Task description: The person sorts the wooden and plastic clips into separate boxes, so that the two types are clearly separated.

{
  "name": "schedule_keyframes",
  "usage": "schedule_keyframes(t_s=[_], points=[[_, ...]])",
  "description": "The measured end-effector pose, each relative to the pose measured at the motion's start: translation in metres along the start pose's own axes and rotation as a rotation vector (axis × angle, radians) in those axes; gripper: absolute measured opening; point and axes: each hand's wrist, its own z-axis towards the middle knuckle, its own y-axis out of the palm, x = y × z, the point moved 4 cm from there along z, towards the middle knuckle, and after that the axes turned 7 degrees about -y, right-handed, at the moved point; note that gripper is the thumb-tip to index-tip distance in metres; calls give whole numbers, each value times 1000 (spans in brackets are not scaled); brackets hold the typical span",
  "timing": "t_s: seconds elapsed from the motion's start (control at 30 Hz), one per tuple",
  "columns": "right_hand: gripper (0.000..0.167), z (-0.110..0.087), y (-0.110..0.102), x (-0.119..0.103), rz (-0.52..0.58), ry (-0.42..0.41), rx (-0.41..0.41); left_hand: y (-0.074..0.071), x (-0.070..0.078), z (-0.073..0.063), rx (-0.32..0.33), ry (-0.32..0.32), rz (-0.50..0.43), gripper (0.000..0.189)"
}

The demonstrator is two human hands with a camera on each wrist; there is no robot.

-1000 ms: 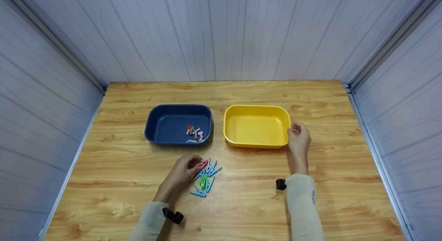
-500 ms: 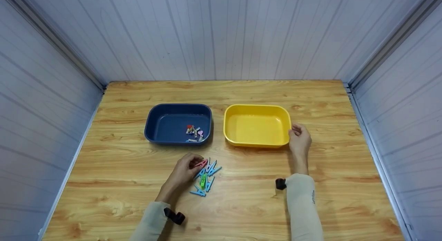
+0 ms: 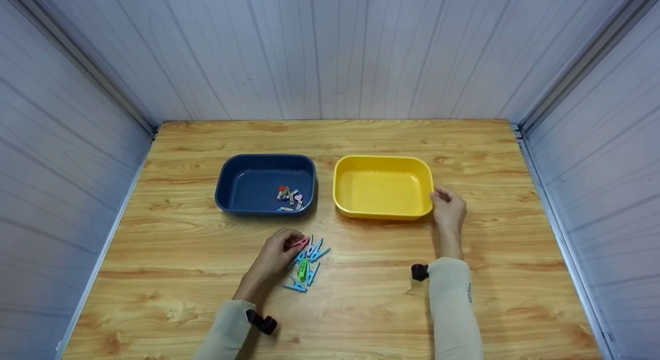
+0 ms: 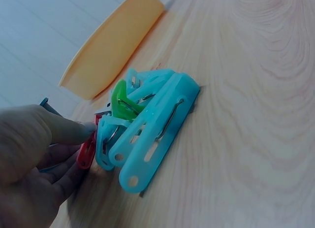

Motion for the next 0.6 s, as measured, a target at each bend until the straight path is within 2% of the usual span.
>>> schedule_keyframes(t_s=[0.17, 0.33, 0.6], points=[[42, -1, 0, 0, 116, 69, -14, 0, 3, 0, 20, -23, 19, 19], [43, -1, 0, 1, 152, 85, -7, 2, 6, 1, 13, -52, 34, 21], [41, -1, 1, 1, 148, 86, 17, 2, 8, 2, 42, -9, 63, 20]])
